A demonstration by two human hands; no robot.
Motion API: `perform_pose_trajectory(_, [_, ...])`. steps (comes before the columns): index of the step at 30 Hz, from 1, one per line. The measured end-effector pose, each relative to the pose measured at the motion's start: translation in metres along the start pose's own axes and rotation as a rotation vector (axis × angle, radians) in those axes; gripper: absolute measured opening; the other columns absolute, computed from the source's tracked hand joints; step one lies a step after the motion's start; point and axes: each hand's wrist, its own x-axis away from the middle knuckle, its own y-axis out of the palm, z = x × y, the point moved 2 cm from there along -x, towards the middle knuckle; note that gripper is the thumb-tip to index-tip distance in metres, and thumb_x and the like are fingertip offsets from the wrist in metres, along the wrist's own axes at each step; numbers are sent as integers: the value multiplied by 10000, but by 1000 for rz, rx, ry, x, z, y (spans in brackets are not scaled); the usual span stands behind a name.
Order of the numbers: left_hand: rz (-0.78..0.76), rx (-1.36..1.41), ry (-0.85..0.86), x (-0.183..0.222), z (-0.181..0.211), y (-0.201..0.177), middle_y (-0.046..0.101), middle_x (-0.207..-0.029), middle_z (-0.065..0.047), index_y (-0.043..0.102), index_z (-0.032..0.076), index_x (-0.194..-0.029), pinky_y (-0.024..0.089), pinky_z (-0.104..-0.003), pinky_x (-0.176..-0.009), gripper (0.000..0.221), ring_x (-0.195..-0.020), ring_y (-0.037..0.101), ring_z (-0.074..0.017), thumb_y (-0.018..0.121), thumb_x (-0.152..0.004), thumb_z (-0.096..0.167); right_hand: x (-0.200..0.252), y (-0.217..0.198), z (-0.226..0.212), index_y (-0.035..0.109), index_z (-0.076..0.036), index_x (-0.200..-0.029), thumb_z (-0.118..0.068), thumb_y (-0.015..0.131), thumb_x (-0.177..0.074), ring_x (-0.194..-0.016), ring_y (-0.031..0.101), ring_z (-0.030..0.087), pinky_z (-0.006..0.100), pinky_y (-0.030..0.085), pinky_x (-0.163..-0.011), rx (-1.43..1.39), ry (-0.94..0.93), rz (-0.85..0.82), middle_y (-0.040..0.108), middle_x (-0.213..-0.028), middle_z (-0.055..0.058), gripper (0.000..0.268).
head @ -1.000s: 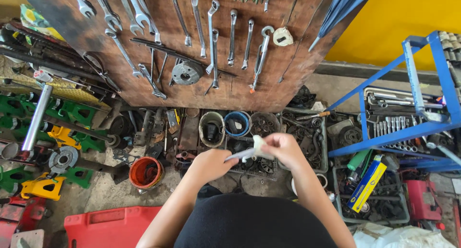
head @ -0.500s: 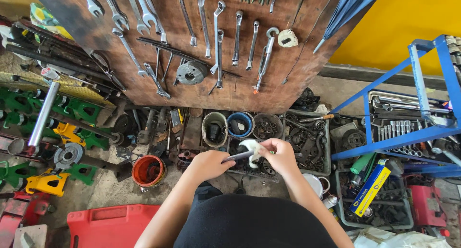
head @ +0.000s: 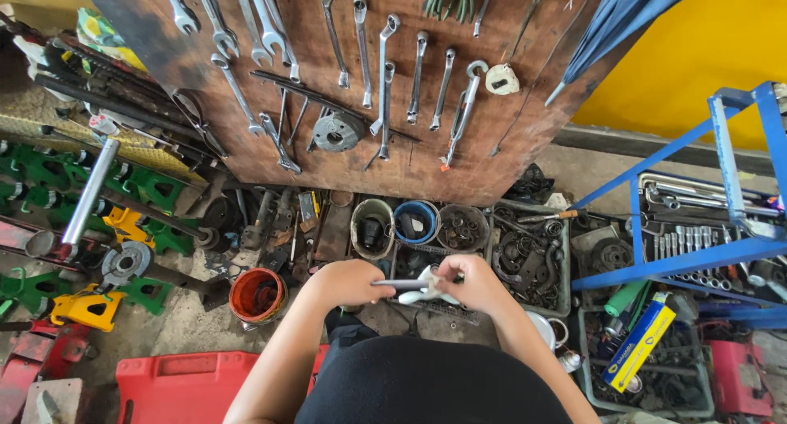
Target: Cleaning and organizing metal wrenches on a wall-mounted tool board.
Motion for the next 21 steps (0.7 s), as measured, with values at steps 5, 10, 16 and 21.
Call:
perform_pose_trajectory(5, [147,-61,46,-7,-1,9,740,-886,-105,736,147,-930,520,-487,-770,434,-893,700,-337,607,-900,560,0,0,9,767,-21,-900,-80,815,-813,-685,655,83,268,537,-649,-59,114,126,749,-752,19,116])
perform_pose_trajectory(10, [275,8,34,-7,14,19,730,-900,-141,713,132,-964,522,-498,-781,442,-910,690,-371,599,-922,557,-2,-3,21,762,-1,-958,-44,780,-841,-709,657,76,237,518,-647,-328,169,345,755,-817,14,126])
perform_pose_trajectory(16, [215,72,8,-8,9,14,732,-901,-142,716,126,-989,530,-475,-777,444,-882,701,-351,606,-919,551,-3,-4,24,753,6,-949,-60,774,-866,-662,611,85,251,475,-592,-390,254,360,731,-782,28,108])
perform_pose_trajectory(21, [22,-9,77,-7,-4,8,770,-845,-89,776,116,-882,528,-434,-744,495,-830,735,-289,571,-919,565,-3,3,31,745,-14,-844,-94,827,-819,-677,646,87,280,539,-629,-93,106,-78,739,-745,34,117])
